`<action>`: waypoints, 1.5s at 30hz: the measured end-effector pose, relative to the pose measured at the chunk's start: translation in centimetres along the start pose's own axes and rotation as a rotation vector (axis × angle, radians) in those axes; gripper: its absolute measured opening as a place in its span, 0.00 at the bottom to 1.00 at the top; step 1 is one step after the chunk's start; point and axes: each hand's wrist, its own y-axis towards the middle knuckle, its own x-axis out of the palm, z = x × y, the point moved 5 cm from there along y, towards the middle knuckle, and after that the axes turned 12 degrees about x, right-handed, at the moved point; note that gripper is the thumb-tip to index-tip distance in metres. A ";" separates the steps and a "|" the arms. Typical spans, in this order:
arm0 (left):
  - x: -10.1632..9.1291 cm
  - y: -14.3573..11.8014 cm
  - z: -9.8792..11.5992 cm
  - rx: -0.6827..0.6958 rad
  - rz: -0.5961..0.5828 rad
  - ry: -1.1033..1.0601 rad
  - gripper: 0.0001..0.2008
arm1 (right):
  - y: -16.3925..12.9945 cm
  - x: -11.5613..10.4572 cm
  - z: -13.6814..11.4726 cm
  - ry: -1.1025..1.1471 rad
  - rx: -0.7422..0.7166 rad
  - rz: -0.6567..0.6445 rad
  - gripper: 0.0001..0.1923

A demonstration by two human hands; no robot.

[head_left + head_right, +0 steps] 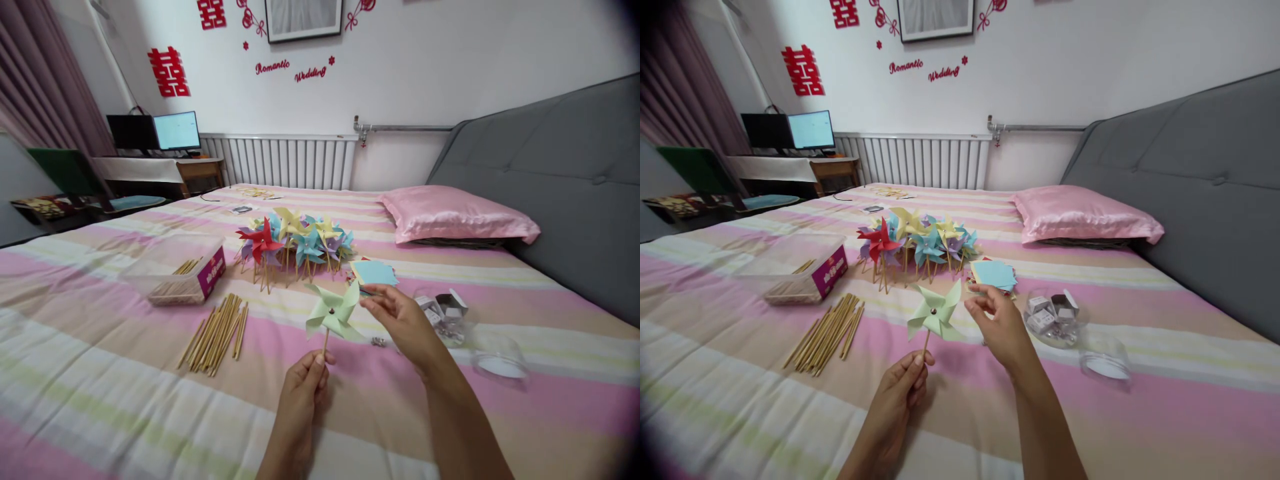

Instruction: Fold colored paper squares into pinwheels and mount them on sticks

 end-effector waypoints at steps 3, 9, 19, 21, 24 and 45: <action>0.2 0.0 -0.1 -0.012 -0.014 0.028 0.17 | 0.1 -0.3 -0.4 0.134 -0.077 0.046 0.28; 0.6 0.3 -0.3 -0.022 -0.054 0.036 0.19 | 0.0 0.7 -0.7 0.120 -0.121 -0.020 0.22; -0.5 0.4 0.5 0.088 0.162 -0.082 0.16 | -0.6 2.1 0.2 -0.135 0.087 -0.158 0.12; -1.1 0.6 0.6 0.124 0.211 -0.075 0.16 | -1.5 4.0 0.4 -0.217 0.105 -0.318 0.10; -2.1 0.8 0.7 0.158 0.279 -0.099 0.15 | -2.5 6.6 0.7 -0.305 0.077 -0.403 0.09; -4.2 0.6 2.2 0.130 0.307 -0.076 0.19 | -2.8 11.8 1.6 -0.158 0.093 -0.267 0.09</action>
